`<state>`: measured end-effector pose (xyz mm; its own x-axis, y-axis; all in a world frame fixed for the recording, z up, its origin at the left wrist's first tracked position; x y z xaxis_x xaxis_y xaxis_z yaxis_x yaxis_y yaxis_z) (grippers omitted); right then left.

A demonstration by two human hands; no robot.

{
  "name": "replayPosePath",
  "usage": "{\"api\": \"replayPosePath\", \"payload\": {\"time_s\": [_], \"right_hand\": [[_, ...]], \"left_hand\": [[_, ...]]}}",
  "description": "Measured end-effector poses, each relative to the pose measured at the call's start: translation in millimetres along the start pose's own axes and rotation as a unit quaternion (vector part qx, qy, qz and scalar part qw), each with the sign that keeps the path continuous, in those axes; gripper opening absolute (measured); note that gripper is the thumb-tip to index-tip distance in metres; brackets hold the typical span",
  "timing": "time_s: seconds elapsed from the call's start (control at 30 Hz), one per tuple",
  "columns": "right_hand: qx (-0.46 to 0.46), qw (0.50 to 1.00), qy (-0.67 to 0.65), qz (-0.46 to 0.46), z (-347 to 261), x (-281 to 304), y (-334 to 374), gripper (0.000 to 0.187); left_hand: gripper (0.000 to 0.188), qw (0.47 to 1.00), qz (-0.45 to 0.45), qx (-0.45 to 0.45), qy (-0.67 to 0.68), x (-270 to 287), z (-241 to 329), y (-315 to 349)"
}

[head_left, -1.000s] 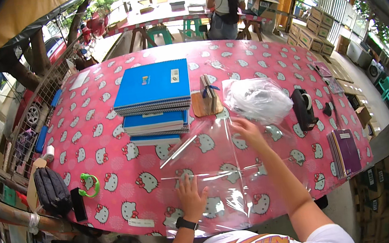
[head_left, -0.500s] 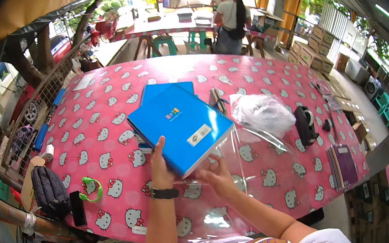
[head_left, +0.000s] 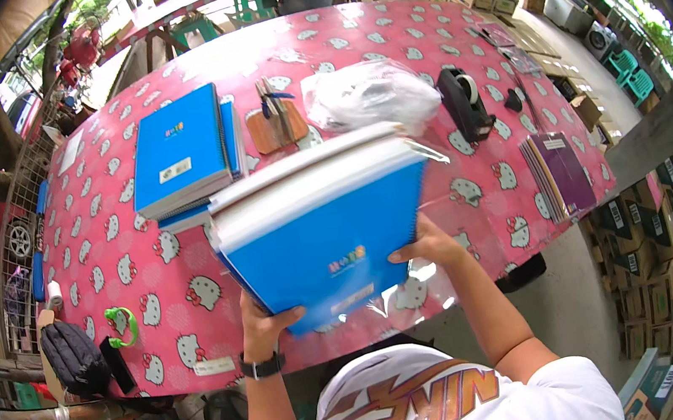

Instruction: The person places a stack of notebooks into a large plastic film, folds the film over the stack, and uses a tape dispenser to secure the packaging with pieces of tape.

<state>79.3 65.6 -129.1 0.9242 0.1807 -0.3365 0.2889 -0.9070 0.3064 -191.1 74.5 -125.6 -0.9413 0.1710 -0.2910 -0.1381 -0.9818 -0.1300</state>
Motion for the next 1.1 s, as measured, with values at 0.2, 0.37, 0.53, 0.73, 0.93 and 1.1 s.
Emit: {"api": "replayPosePath", "payload": {"time_s": [0.2,0.37,0.53,0.73,0.93,1.1], "right_hand": [[-0.041,0.969,0.166,0.179,34.3,69.2,46.5,0.068],[-0.077,0.948,0.260,0.166,41.9,61.9,40.0,0.066],[0.026,0.970,0.203,0.134,46.1,54.0,35.9,0.058],[0.092,0.975,0.142,0.142,11.0,43.5,38.0,0.055],[-0.022,0.983,0.077,0.163,12.5,63.3,-0.4,0.055],[-0.067,0.860,0.402,0.308,32.3,99.5,-26.2,0.072]], "left_hand": [[0.050,0.959,-0.174,-0.126,-0.183,-60.9,-27.9,6.1],[0.059,0.987,-0.020,0.156,-0.036,-61.9,-70.6,25.7],[0.056,0.993,-0.060,0.008,-0.106,-49.9,-70.8,21.9],[0.050,0.973,0.032,-0.130,-0.188,-58.3,-29.3,0.1],[0.070,0.985,0.005,0.091,-0.144,-52.4,-73.9,-47.2],[0.093,0.861,0.058,0.069,-0.501,-23.0,-98.3,-62.3]]}}
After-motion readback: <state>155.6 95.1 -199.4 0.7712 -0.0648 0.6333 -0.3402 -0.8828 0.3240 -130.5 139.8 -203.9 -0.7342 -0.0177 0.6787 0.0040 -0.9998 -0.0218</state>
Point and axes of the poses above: each hand's wrist, its own y-axis away from the middle knuckle, its own x-axis out of the back of the hand, z = x × y, the point moved 9 cm from there along -y, towards the middle knuckle, and after that the axes turned 10 degrees about -x, right-handed, at the moved point
